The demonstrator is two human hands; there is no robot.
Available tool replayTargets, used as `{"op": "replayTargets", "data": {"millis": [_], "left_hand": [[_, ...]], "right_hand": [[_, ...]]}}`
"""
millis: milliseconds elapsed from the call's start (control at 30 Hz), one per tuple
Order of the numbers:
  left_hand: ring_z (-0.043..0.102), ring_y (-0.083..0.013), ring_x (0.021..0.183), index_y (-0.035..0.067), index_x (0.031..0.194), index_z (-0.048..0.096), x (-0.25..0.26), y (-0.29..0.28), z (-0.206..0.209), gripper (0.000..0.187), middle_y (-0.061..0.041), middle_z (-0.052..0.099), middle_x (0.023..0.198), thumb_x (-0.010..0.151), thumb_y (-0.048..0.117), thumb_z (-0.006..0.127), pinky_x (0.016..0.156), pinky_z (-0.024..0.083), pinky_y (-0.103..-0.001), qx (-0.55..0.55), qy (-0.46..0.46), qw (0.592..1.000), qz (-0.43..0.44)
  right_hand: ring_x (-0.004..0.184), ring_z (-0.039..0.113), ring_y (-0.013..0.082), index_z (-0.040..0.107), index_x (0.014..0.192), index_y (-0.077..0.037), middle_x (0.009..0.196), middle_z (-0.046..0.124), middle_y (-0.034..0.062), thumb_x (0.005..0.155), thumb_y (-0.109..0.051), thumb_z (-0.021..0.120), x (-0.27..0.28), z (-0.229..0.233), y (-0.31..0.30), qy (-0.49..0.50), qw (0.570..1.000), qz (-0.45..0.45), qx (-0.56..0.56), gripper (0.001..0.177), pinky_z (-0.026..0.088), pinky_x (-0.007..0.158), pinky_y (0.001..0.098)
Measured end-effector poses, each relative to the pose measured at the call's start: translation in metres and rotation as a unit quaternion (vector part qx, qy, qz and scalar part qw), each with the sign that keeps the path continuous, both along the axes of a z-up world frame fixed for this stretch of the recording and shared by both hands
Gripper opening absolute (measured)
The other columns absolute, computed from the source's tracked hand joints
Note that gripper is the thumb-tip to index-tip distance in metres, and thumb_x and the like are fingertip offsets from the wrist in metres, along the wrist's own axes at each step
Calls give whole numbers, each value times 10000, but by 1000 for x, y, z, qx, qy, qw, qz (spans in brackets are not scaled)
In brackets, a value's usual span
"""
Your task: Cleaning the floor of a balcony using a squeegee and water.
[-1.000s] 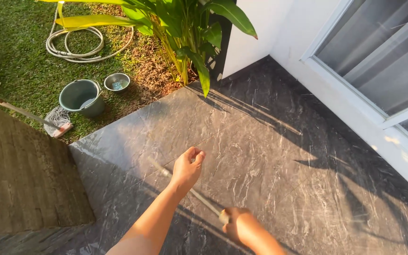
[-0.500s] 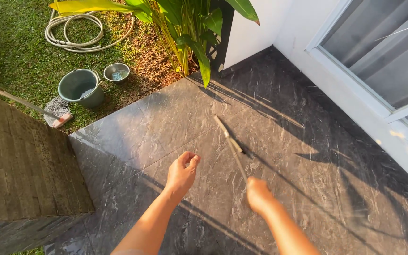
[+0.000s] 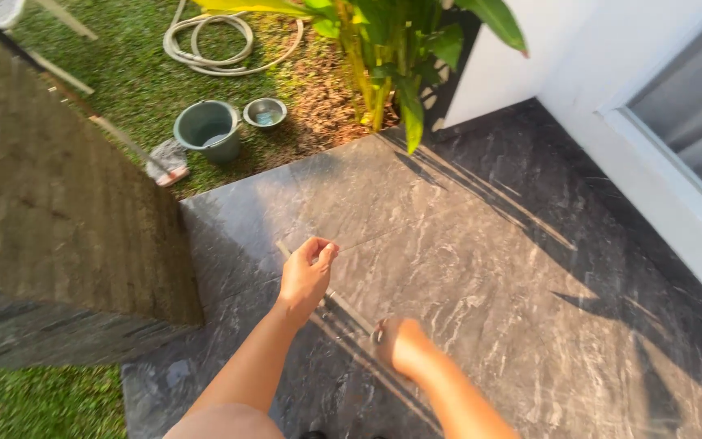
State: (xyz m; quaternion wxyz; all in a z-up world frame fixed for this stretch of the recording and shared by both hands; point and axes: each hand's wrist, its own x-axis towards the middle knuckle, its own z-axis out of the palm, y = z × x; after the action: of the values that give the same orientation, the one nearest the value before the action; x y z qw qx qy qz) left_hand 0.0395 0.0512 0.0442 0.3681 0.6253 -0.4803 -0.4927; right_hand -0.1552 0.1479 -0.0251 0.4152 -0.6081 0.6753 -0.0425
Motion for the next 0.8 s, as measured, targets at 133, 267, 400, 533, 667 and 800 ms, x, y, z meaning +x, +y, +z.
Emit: {"op": "replayTargets", "data": {"millis": [133, 267, 400, 533, 667, 800], "left_hand": [[660, -109, 925, 50, 1043, 710, 58, 24, 11, 259, -25, 766, 998, 986, 269, 583, 836, 498, -295, 4, -13, 999, 45], [645, -120, 916, 55, 1014, 711, 111, 49, 2, 267, -29, 753, 957, 968, 297, 609, 829, 492, -313, 7, -59, 995, 75], [643, -144, 876, 54, 1003, 703, 163, 82, -15, 269, -39, 745, 916, 955, 305, 621, 819, 497, -326, 4, -63, 995, 82], [639, -152, 864, 39, 998, 698, 208, 120, -28, 269, -58, 745, 908, 960, 293, 617, 812, 500, -329, -4, -41, 996, 83], [633, -143, 887, 47, 1030, 698, 249, 156, -15, 273, -53, 741, 968, 964, 297, 611, 818, 493, -325, 11, -14, 997, 77], [629, -156, 879, 65, 1058, 706, 268, 174, 0, 277, -53, 734, 987, 953, 306, 617, 815, 496, -329, 27, -14, 997, 68]], "right_hand": [[742, 740, 352, 757, 1046, -148, 866, 764, 175, 895, -219, 657, -2, 6, -53, 55, 997, -3, -46, 194, 581, 658, 474], [848, 768, 387, 686, 1072, -93, 931, 758, 205, 864, -138, 637, 28, -31, -58, 121, 992, -8, 28, 219, 608, 723, 490], [1054, 678, 451, 661, 1088, -54, 1075, 683, 270, 802, -59, 641, 89, -52, 24, 224, 965, 135, -22, 286, 558, 868, 540], [1057, 690, 442, 586, 1224, -57, 1060, 702, 255, 832, -66, 613, 161, -8, 135, 200, 966, 161, 26, 393, 567, 897, 528], [1038, 695, 436, 520, 1393, -105, 1036, 705, 267, 826, -42, 607, 220, 18, 192, 167, 969, 168, 72, 577, 564, 893, 520], [1009, 729, 402, 632, 1331, -143, 1036, 729, 257, 814, -37, 556, 223, 46, 180, 128, 981, 132, 67, 533, 573, 912, 467]]}}
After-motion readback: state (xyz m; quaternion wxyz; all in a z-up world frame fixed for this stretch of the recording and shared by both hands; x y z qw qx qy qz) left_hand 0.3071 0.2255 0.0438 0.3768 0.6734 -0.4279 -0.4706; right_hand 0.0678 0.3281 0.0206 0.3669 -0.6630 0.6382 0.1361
